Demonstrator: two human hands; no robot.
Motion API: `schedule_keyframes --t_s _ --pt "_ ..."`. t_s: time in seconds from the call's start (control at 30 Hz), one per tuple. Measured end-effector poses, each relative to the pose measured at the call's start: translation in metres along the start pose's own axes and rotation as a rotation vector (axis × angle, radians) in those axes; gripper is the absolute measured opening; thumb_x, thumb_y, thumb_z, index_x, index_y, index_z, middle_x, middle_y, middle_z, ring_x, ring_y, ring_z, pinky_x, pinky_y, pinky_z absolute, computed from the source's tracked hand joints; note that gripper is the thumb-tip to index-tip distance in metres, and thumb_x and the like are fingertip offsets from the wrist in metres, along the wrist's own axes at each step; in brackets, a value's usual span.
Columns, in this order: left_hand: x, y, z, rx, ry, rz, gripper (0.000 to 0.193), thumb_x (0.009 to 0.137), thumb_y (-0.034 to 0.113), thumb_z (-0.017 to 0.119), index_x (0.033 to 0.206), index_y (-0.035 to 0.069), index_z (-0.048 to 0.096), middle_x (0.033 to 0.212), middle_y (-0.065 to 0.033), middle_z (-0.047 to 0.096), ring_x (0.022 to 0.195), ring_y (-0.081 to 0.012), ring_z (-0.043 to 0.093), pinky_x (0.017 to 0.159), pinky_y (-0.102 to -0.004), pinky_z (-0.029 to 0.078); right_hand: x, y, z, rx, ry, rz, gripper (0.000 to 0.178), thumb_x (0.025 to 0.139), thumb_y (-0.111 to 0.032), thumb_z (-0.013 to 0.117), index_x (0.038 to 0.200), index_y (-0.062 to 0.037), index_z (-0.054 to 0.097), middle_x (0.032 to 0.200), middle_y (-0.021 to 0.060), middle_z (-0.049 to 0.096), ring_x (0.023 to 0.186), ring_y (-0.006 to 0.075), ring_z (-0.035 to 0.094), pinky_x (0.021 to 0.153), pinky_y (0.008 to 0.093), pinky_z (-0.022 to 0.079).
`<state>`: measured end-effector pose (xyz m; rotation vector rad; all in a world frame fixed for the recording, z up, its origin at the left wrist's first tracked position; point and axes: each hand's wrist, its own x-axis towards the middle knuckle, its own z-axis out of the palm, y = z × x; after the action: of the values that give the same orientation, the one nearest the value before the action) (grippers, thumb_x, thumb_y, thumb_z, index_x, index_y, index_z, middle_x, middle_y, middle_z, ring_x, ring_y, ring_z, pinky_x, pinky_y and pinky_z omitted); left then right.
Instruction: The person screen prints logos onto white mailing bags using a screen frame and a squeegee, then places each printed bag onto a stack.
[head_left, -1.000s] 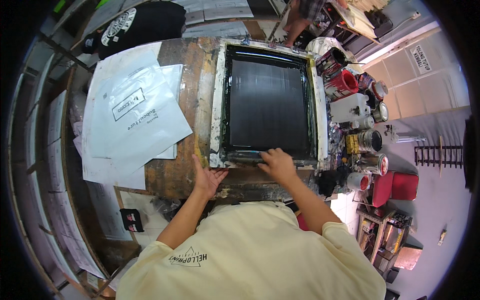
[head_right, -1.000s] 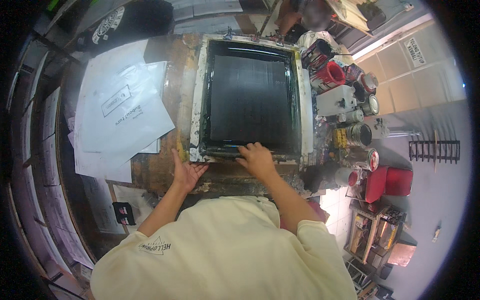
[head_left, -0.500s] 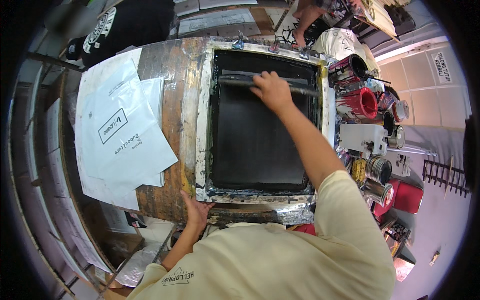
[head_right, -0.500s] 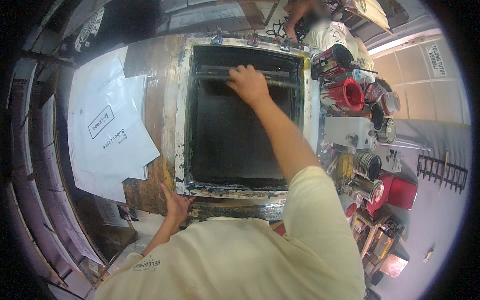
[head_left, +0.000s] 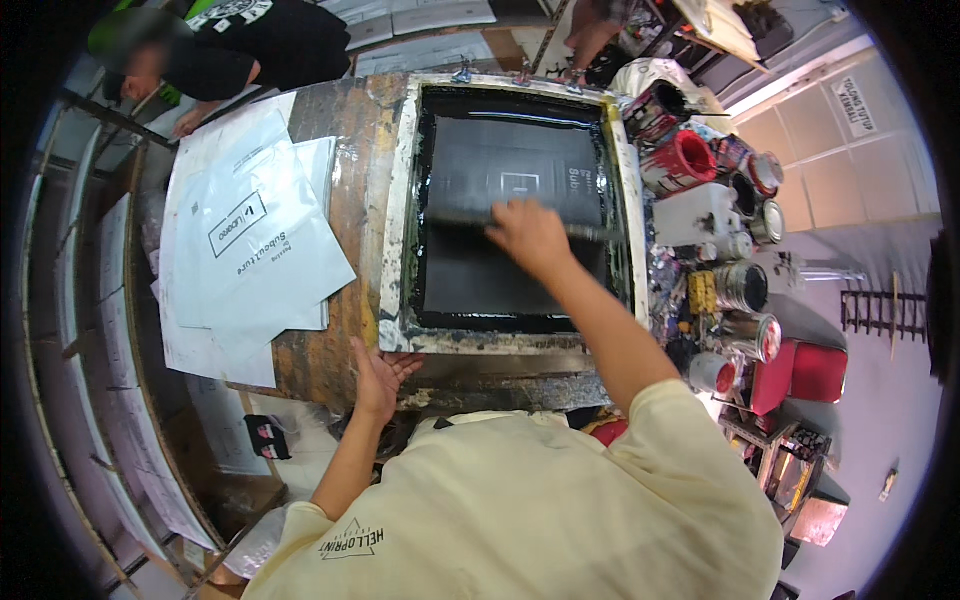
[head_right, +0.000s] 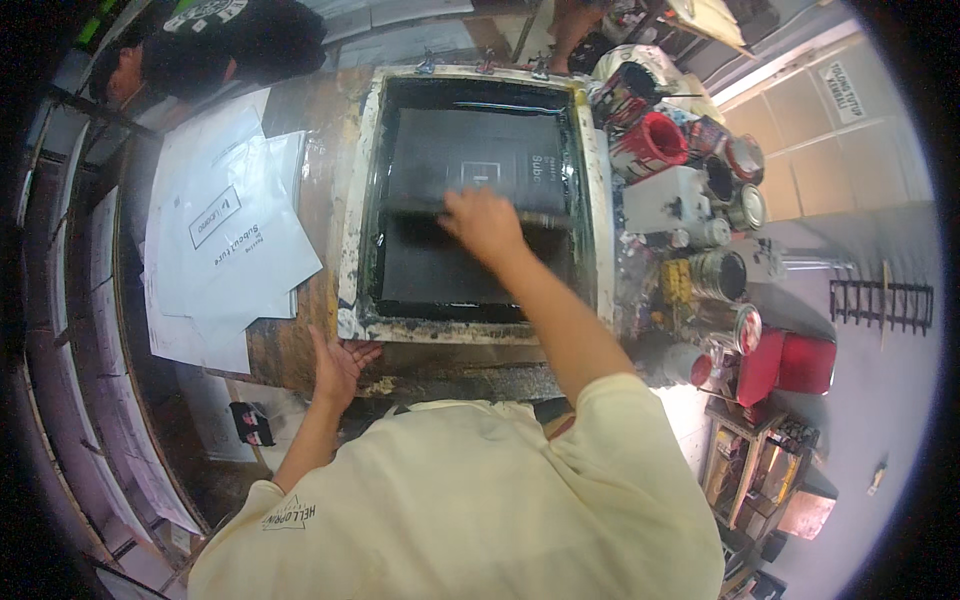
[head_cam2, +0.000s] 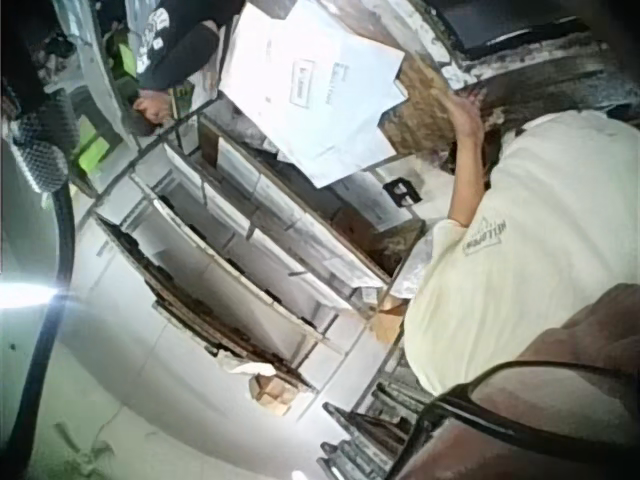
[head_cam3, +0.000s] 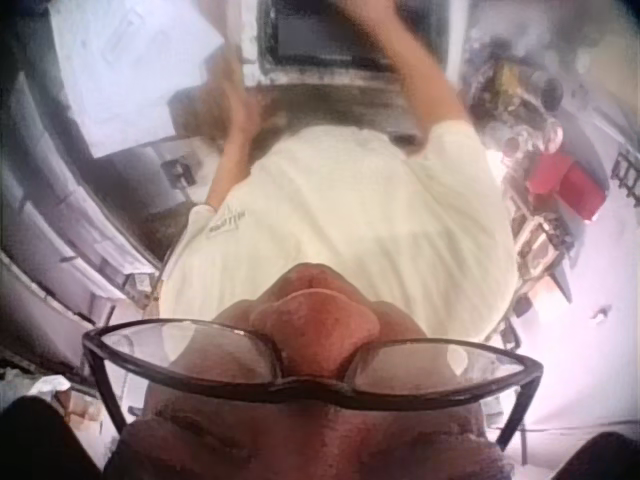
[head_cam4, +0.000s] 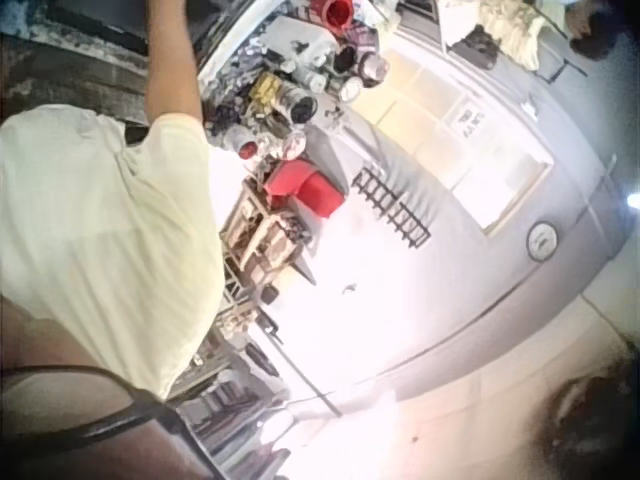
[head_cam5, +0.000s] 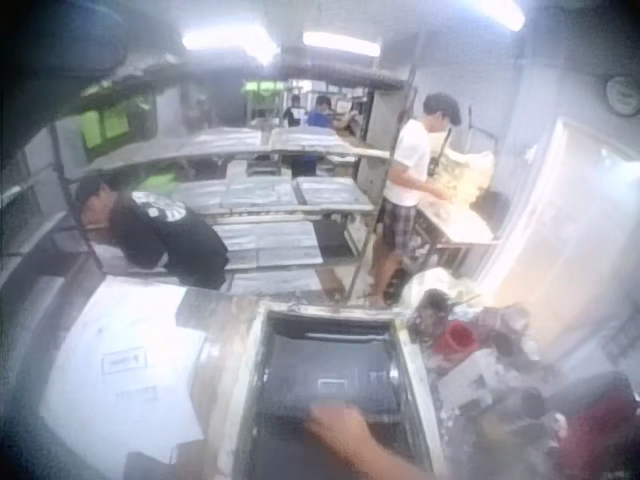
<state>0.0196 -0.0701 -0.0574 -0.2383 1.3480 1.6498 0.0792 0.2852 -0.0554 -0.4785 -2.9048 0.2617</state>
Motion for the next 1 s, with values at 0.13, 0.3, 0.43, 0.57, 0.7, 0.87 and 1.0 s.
schedule_keyframes --t_s 0.13,0.3,0.43,0.57,0.7,0.87,1.0 --pt "-0.012 0.019 0.003 -0.021 -0.17 0.076 0.096 0.097 0.083 0.022 0.135 -0.002 0.047 0.125 -0.0233 0.065 0.121 -0.0337 0.064 0.107 -0.0455 0.048 -0.078 -0.075 -0.091 0.031 -0.128 0.039 0.038 0.09 -0.041 0.07 0.104 -0.008 0.057 0.093 0.0123 0.064 0.092 0.0345 0.066 0.07 0.0477 0.056" --pt "-0.044 0.088 0.04 -0.22 -0.484 0.314 0.093 0.1 0.078 0.024 0.143 -0.002 0.045 0.138 -0.0283 0.057 0.135 -0.036 0.053 0.117 -0.0464 0.038 -0.065 -0.105 -0.185 -0.088 0.127 0.006 0.032 0.089 -0.035 0.067 0.105 -0.009 0.06 0.091 0.0111 0.058 0.095 0.0315 0.061 0.086 0.0491 0.048" --pt "-0.028 0.058 0.056 0.739 -0.238 0.609 0.093 0.099 0.077 0.031 0.154 0.002 0.036 0.154 -0.0304 0.038 0.148 -0.0399 0.03 0.12 -0.0576 0.017 -0.025 -0.101 -0.216 -0.191 0.421 -0.012 0.034 0.084 -0.037 0.068 0.103 -0.0089 0.064 0.09 0.0082 0.06 0.092 0.0305 0.06 0.089 0.0519 0.038" --pt "0.037 -0.025 0.037 1.75 0.22 0.76 0.1 0.096 0.079 0.038 0.163 0.006 0.028 0.166 -0.0307 0.02 0.158 -0.0443 0.007 0.118 -0.072 -0.004 -0.001 -0.099 -0.232 -0.21 0.47 -0.035 0.037 0.084 -0.038 0.068 0.104 -0.0067 0.067 0.089 0.0088 0.064 0.093 0.0302 0.063 0.089 0.0503 0.038" --pt "0.042 -0.062 0.026 1.831 0.167 0.742 0.109 0.091 0.084 0.039 0.163 0.002 0.026 0.169 -0.0288 0.014 0.158 -0.0453 0.003 0.114 -0.0764 -0.01 0.017 -0.089 -0.248 -0.224 0.47 -0.012 0.036 0.084 -0.036 0.067 0.103 -0.0048 0.069 0.087 0.0117 0.066 0.089 0.0329 0.065 0.088 0.0495 0.039" --pt "0.038 -0.05 0.037 1.854 0.126 0.602 0.115 0.089 0.086 0.041 0.162 -0.002 0.024 0.17 -0.0257 0.012 0.158 -0.0449 0.002 0.115 -0.0754 -0.009 0.042 -0.084 -0.27 -0.215 0.477 -0.033 0.038 0.083 -0.04 0.07 0.098 -0.0052 0.072 0.085 0.0106 0.069 0.085 0.032 0.066 0.086 0.0505 0.042" --pt "0.036 -0.052 0.042 1.8 0.167 0.627 0.116 0.088 0.086 0.043 0.16 -0.004 0.027 0.171 -0.0229 0.014 0.158 -0.0445 0.002 0.116 -0.0744 -0.009 0.066 -0.064 -0.275 -0.189 0.51 -0.112 0.038 0.085 -0.036 0.069 0.104 -0.0029 0.071 0.094 0.0124 0.071 0.089 0.0335 0.066 0.083 0.0467 0.042"
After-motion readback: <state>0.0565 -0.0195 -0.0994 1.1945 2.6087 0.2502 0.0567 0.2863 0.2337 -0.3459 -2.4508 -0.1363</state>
